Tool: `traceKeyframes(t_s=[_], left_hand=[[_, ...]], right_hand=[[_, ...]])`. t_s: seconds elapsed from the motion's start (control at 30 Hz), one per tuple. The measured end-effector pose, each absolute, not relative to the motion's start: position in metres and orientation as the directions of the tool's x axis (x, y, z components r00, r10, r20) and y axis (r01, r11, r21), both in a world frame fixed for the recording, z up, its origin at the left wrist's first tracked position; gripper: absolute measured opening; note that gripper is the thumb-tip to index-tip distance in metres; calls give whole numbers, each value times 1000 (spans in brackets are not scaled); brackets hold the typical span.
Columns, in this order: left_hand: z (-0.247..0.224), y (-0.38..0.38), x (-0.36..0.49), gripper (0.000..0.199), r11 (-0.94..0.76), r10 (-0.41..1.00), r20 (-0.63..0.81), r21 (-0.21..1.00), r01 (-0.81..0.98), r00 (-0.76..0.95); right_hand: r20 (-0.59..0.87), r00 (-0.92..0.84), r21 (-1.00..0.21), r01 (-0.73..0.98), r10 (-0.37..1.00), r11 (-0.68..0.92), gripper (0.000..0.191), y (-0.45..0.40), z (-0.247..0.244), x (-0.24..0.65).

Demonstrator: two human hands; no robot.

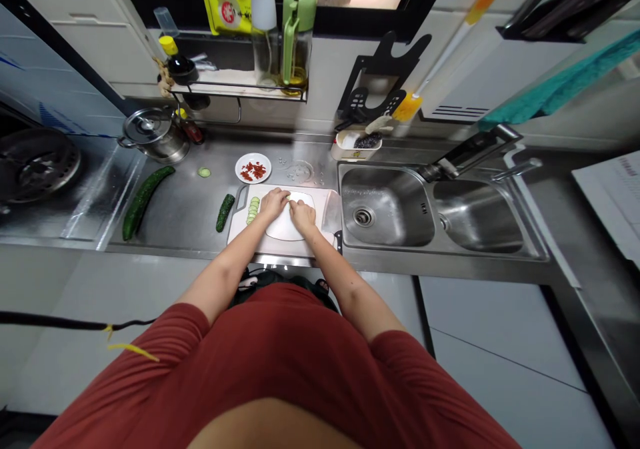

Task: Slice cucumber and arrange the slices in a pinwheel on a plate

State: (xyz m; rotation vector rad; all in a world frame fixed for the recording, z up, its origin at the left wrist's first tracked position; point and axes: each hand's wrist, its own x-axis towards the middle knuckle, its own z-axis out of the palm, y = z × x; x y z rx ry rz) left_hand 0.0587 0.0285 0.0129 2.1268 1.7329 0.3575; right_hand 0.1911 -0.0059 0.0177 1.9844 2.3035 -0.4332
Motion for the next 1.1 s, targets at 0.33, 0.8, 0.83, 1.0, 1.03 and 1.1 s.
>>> traceKeyframes(t_s=[0.33,0.8,0.83,1.0,1.03,1.1], left_hand=[[11,30,57,34,-201,974,-6,457,867,229],[14,32,59,34,-159,979,-35,479,863,200],[14,32,59,34,-157,979,-37,480,863,199],[13,32,58,34,-173,978,-23,474,864,209],[13,32,58,34,-175,978,-20,473,864,210],[13,32,58,33,-174,978,-19,472,864,207]], right_hand=[[-231,-149,-186,977,962,106,38,-7,16,191],[-250,-142,-179,979,958,98,39,-7,15,191],[-253,-143,-180,979,957,98,39,-7,15,191],[-240,-143,-191,977,960,98,38,-5,14,191],[-235,-142,-192,977,962,97,38,-5,13,191],[-232,-142,-195,976,962,97,38,-5,14,191]])
